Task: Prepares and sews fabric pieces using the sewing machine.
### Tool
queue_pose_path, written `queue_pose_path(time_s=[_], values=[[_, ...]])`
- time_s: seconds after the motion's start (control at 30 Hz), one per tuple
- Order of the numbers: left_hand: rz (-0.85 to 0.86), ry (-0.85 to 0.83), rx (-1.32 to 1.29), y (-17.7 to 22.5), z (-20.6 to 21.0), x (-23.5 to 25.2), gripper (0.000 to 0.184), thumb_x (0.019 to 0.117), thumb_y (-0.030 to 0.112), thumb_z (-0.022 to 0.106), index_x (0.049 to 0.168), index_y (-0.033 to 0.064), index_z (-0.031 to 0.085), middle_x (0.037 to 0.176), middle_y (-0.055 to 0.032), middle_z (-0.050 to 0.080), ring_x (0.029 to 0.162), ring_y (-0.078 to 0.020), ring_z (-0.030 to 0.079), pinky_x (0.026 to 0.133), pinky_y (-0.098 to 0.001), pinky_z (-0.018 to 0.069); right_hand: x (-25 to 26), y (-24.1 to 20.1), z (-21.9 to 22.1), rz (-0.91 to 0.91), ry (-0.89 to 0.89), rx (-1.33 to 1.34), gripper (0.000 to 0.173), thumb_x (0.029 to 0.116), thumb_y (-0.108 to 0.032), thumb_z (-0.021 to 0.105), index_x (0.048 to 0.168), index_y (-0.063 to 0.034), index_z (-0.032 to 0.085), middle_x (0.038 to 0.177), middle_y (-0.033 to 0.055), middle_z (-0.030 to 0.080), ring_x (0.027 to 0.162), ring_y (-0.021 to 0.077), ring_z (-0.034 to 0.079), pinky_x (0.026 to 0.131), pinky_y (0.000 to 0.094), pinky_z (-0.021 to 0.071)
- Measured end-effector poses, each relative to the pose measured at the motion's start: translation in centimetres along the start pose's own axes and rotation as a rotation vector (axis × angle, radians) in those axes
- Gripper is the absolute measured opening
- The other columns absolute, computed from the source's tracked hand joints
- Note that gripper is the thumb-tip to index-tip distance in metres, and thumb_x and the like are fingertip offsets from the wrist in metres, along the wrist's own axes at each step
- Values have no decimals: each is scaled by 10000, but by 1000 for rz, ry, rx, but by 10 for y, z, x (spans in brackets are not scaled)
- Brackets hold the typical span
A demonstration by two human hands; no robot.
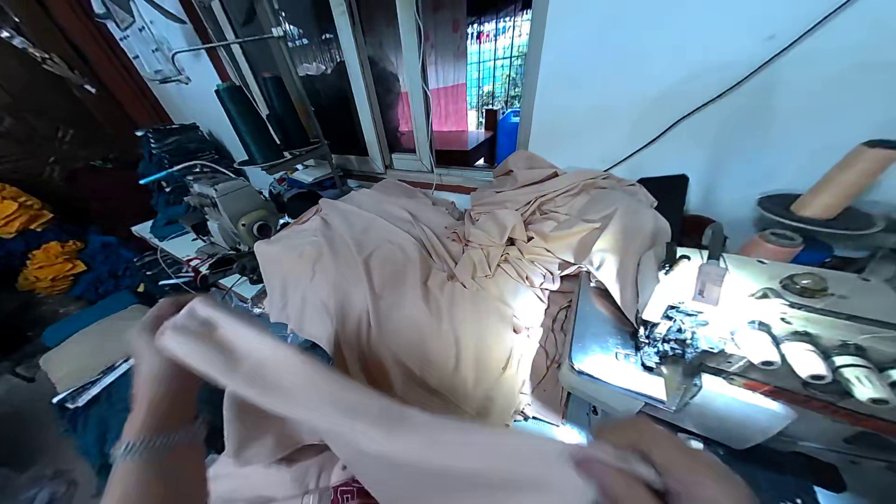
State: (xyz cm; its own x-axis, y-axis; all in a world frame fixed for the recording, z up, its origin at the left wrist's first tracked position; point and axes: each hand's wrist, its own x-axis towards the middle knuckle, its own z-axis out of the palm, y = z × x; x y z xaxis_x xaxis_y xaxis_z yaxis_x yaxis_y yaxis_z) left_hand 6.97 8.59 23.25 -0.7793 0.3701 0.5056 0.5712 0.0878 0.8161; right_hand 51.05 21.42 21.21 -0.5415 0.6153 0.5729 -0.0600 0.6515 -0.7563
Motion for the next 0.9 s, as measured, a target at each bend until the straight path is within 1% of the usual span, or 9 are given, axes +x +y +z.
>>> queue_pose_path(time_s=[0.07,0.13,0.23,0.3,0.37,0.43,0.5,0.77,0.9], values=[[-12,-56,-77,0,43,43,334,1045,187,456,1296,-17,540,1067,-83,626,894,-76,602,825,-333,536,38,47,20,90,152,-129,194,1002,-241,619,936,-63,657,670,-33,606,504,7,548,467,201,504],[-12,-156,-16,-3,91,74,596,1016,185,541,1539,39,296,1283,-182,586,1112,-207,624,955,-457,538,70,85,34,304,196,-197,148,1018,-183,608,1019,-48,669,668,42,633,490,135,594,488,340,543],[170,-330,213,19,166,51,778,936,94,690,1576,-14,261,1419,-326,507,1288,-469,537,1057,-652,441,84,119,47,501,188,-263,265,1054,-115,535,1291,-27,614,1036,130,723,708,221,712,683,427,615],[312,-582,217,35,204,-19,589,971,112,675,1489,-16,426,1442,-253,529,1253,-389,588,1042,-554,490,66,129,58,404,245,-289,285,1031,-60,494,1271,17,627,1140,149,700,806,210,726,748,399,626],[344,-940,82,37,232,-83,354,950,179,698,1246,-7,643,1252,-182,643,1115,-291,649,967,-454,541,41,138,72,292,349,-307,287,987,-25,482,1195,42,668,1041,137,709,777,178,711,715,351,623],[368,-1150,130,41,242,-129,395,918,297,730,1183,11,665,1270,-194,614,1187,-335,595,1029,-469,493,17,146,81,265,376,-304,284,949,-6,496,1159,37,681,934,102,713,768,158,708,715,330,619],[416,-1121,270,42,246,-153,385,940,303,670,1179,1,655,1271,-232,590,1233,-413,537,1072,-507,429,0,151,83,268,352,-291,275,925,2,511,1124,30,699,899,88,723,777,150,713,729,319,613],[340,-1084,454,53,253,-152,315,1054,152,451,1217,-38,642,1282,-228,609,1247,-378,568,1088,-465,438,-18,156,83,281,374,-265,239,903,-9,531,1024,19,735,943,106,719,826,121,698,764,251,587],[154,-1076,144,37,250,-130,305,1079,202,439,1166,-18,632,1035,-167,663,965,-263,653,906,-424,523,-12,144,86,208,407,-106,227,963,-68,535,1037,29,727,896,62,702,764,47,667,708,186,576]])
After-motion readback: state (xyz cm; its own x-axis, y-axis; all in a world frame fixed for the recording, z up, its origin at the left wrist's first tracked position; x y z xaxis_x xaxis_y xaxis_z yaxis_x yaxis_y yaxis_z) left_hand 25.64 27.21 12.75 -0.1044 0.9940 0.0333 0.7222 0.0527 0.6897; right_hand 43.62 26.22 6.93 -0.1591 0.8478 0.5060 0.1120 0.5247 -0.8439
